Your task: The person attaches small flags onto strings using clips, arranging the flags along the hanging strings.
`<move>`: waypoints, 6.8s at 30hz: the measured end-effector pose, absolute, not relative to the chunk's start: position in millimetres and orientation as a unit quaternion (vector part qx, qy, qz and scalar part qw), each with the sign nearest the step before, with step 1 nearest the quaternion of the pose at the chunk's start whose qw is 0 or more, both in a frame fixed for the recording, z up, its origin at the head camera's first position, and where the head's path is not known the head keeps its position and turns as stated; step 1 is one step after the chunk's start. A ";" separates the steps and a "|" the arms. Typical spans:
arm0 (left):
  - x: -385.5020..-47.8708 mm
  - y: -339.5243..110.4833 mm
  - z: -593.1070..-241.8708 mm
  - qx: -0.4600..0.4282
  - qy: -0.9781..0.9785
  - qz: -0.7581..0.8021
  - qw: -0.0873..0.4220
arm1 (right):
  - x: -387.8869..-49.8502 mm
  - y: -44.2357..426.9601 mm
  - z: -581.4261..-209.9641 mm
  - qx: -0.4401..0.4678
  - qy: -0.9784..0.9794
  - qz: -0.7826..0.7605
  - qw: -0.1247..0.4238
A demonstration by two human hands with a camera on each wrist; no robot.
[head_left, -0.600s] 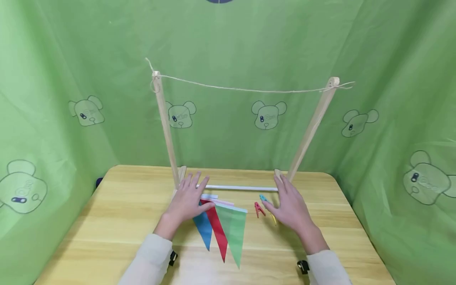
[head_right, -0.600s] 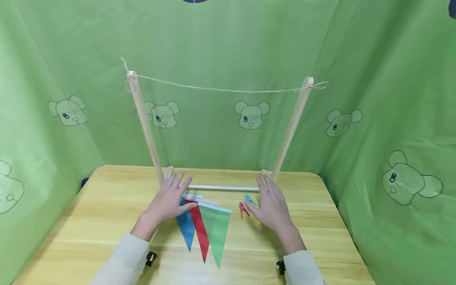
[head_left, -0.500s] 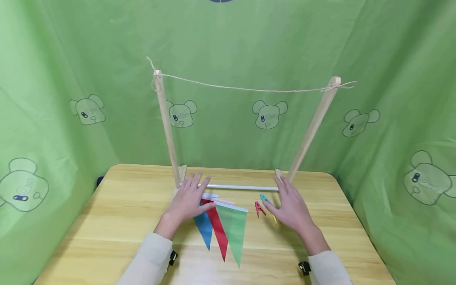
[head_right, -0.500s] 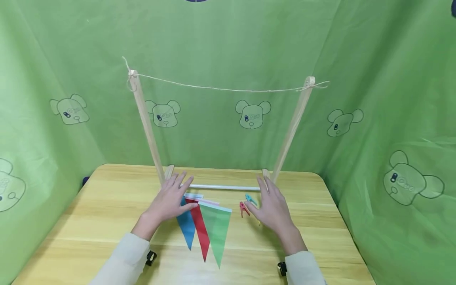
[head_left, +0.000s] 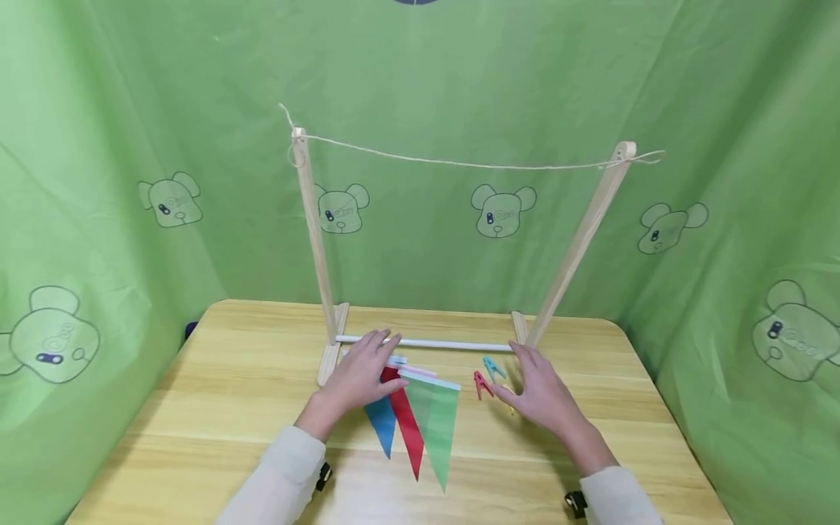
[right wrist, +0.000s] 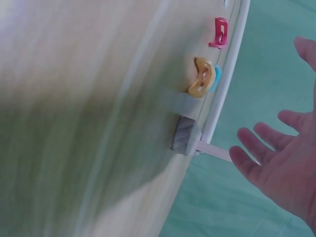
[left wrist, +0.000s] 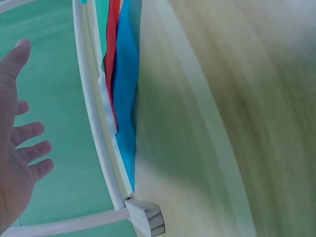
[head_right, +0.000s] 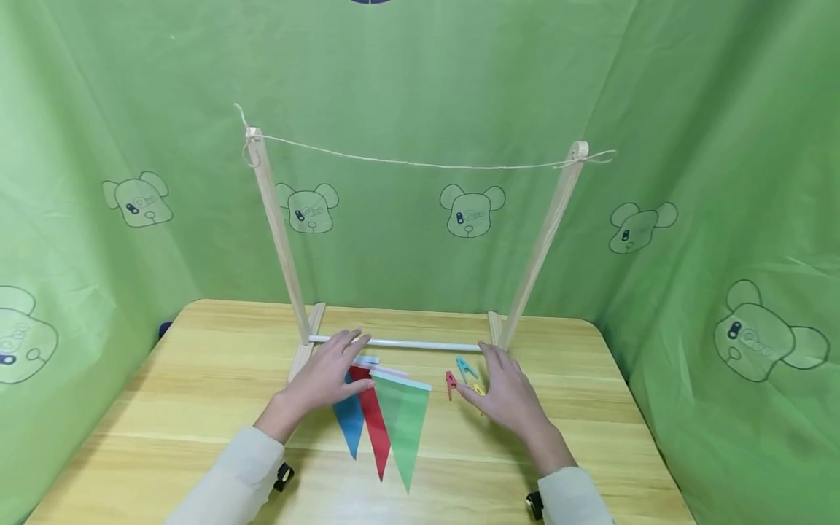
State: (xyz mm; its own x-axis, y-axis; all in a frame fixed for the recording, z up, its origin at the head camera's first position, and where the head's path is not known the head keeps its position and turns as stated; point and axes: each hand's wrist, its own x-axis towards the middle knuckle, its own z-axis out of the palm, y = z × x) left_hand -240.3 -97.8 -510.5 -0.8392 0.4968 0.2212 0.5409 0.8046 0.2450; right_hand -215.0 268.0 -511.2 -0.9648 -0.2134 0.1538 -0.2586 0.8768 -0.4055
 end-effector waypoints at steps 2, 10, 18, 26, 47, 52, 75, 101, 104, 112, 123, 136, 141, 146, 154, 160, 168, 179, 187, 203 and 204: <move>-241.3 -94.6 -513.0 -0.280 -0.945 -0.152 0.070 | -214.2 269.9 -513.4 0.119 -0.966 0.227 0.043; -244.7 -84.6 -525.2 -0.295 -0.941 -0.158 0.051 | -211.1 278.3 -524.2 0.104 -0.961 0.257 0.012; -243.6 -80.1 -535.1 -0.258 -0.930 -0.261 0.001 | -204.8 279.7 -531.2 0.090 -0.961 0.261 -0.022; -245.8 -73.2 -540.3 -0.243 -0.921 -0.303 -0.021 | -202.2 278.2 -531.8 0.088 -0.965 0.244 -0.029; -252.0 -62.8 -556.3 -0.263 -0.926 -0.269 0.017 | -199.9 279.0 -538.3 0.067 -0.973 0.220 -0.028; -253.1 -61.3 -558.2 -0.259 -0.929 -0.264 0.017 | -200.8 281.3 -540.9 0.060 -0.972 0.224 -0.028; -258.3 -57.6 -559.1 -0.250 -0.937 -0.244 -0.002 | -203.4 279.3 -549.9 0.050 -0.977 0.205 -0.015; -266.2 -58.6 -555.4 -0.234 -0.934 -0.268 -0.020 | -200.8 277.7 -548.1 0.053 -0.979 0.197 0.003; -266.7 -58.2 -554.7 -0.230 -0.937 -0.263 -0.025 | -200.7 277.6 -547.8 0.054 -0.979 0.198 0.005; -265.5 -58.3 -555.2 -0.233 -0.938 -0.256 -0.019 | -199.4 277.2 -547.8 0.053 -0.978 0.202 0.000; -263.2 -58.7 -557.7 -0.251 -0.934 -0.253 0.002 | -198.5 276.5 -546.8 0.058 -0.975 0.213 -0.010; -260.2 -56.9 -548.1 -0.249 -0.906 -0.343 -0.019 | -197.4 279.5 -545.0 0.078 -0.973 0.219 0.008; -258.5 -57.3 -550.3 -0.234 -0.890 -0.391 -0.033 | -198.7 280.5 -543.9 0.077 -0.970 0.231 0.008; -257.7 -59.6 -555.1 -0.203 -0.872 -0.441 -0.052 | -198.2 280.2 -541.7 0.075 -0.967 0.243 0.002; -259.7 -61.4 -561.7 -0.166 -0.843 -0.510 -0.050 | -199.4 280.3 -540.4 0.081 -0.964 0.253 -0.002; -260.6 -59.6 -563.2 -0.142 -0.819 -0.554 -0.054 | -201.2 281.7 -539.7 0.083 -0.963 0.258 0.006; -256.2 -53.6 -564.0 -0.093 -0.771 -0.624 -0.089 | -201.6 282.6 -540.1 0.083 -0.960 0.268 0.006; -250.4 -48.5 -558.1 -0.072 -0.747 -0.658 -0.068 | -202.4 282.4 -530.7 0.082 -0.952 0.295 0.017; -250.3 -44.9 -551.4 -0.051 -0.734 -0.675 -0.054 | -203.0 285.8 -524.6 0.095 -0.947 0.305 0.036; -247.6 -38.6 -526.1 -0.044 -0.710 -0.702 -0.038 | -209.9 290.4 -513.6 0.104 -0.934 0.334 0.080; -247.5 -37.9 -523.8 -0.043 -0.710 -0.702 -0.036 | -209.6 290.6 -512.1 0.105 -0.933 0.334 0.082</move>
State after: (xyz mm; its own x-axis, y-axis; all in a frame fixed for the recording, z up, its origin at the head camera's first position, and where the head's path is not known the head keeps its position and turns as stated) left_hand -247.5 -37.9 -523.8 -0.9938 0.1107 0.0096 0.0110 0.0117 0.9999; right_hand -209.6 290.6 -512.1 -0.9644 -0.1419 0.2231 -0.2512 0.7551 -0.6055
